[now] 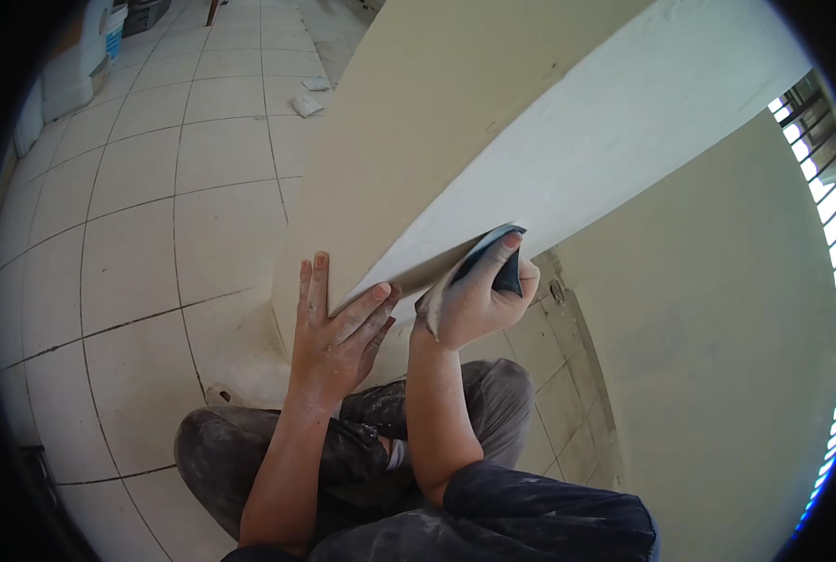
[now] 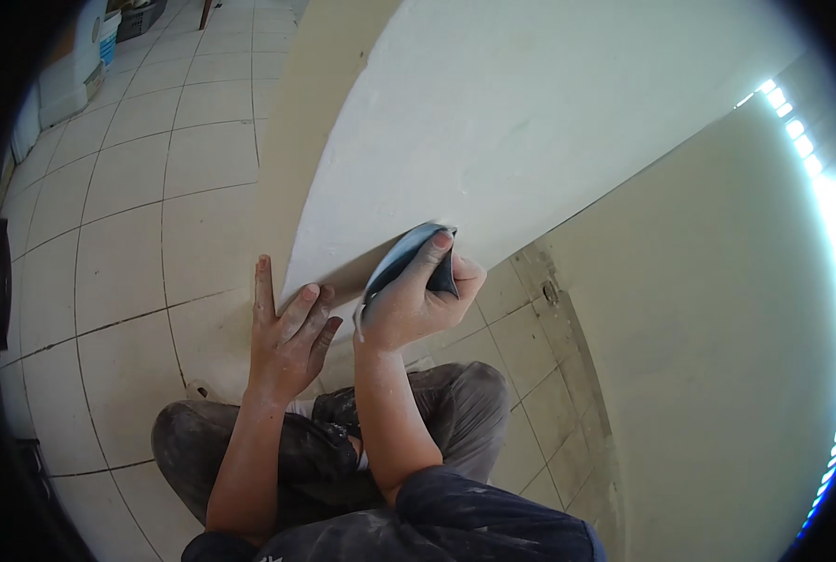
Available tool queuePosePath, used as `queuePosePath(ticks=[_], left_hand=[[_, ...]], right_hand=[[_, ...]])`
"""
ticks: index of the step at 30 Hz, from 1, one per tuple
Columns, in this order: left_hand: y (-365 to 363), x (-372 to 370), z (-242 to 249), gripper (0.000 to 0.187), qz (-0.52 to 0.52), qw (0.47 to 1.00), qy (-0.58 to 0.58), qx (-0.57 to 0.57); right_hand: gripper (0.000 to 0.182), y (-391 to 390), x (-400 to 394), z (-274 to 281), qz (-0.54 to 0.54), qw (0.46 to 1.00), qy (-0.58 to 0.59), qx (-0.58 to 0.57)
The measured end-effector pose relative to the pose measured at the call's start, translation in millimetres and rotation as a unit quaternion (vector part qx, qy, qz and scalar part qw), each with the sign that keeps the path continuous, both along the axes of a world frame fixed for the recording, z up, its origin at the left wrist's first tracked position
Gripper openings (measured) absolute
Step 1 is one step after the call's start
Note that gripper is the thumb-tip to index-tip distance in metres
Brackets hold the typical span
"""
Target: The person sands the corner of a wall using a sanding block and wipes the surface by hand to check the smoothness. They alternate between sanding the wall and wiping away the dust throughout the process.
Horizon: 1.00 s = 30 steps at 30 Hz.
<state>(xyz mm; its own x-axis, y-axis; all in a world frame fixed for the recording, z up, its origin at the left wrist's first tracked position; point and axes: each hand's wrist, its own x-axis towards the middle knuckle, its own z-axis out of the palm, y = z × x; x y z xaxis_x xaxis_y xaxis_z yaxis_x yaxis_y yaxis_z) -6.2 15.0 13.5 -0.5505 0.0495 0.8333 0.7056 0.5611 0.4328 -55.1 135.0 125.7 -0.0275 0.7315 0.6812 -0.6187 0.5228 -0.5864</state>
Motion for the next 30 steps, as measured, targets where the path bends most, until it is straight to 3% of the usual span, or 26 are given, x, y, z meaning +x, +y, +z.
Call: queuePosePath(ticks=[3,5,8,13,14,16,18,21,22,25,26,28,30], left_hand=[[-8,-1,2,0.057,0.003,0.997,0.014,-0.075],[-9,2,0,0.057,-0.004,0.997,0.01,-0.075],[-6,-1,2,0.056,0.005,0.998,0.029,-0.063],[-6,-2,2,0.054,0.005,0.998,0.019,-0.061],[-7,-1,3,0.053,0.0,0.998,0.012,-0.066],[-10,2,2,0.052,-0.012,0.997,0.003,-0.071],[-10,1,2,0.052,-0.016,0.998,0.011,-0.064],[-9,-1,2,0.053,-0.01,0.998,0.034,-0.06],[-9,0,2,0.054,-0.015,0.998,0.027,-0.058],[-10,0,3,0.057,-0.018,0.998,0.016,-0.058],[-10,-1,3,0.057,-0.015,0.998,0.018,-0.063],[-11,1,3,0.057,-0.015,0.997,0.012,-0.07],[-11,2,8,0.058,-0.014,0.997,0.004,-0.072]], right_hand=[[0.037,12,-1,18,0.034,0.999,-0.006,-0.02],[0.035,36,-9,56,0.029,0.996,-0.017,-0.082],[0.034,34,-9,57,0.017,0.996,-0.005,-0.085],[0.035,-7,6,-30,0.01,0.998,-0.033,0.058],[0.034,-7,-1,-11,0.067,0.995,0.049,0.061],[0.036,27,-13,20,-0.071,0.997,-0.008,0.032],[0.038,35,-10,64,0.119,0.989,0.03,-0.083],[0.038,15,-4,62,0.075,0.991,0.025,-0.105],[0.038,26,-6,32,0.006,0.999,-0.007,-0.04],[0.037,13,5,-5,-0.002,0.996,-0.028,0.079],[0.036,16,-1,10,0.035,0.996,0.023,0.074],[0.035,50,-9,45,-0.018,0.998,-0.058,-0.03],[0.036,48,-13,66,0.037,0.996,-0.016,-0.074]])
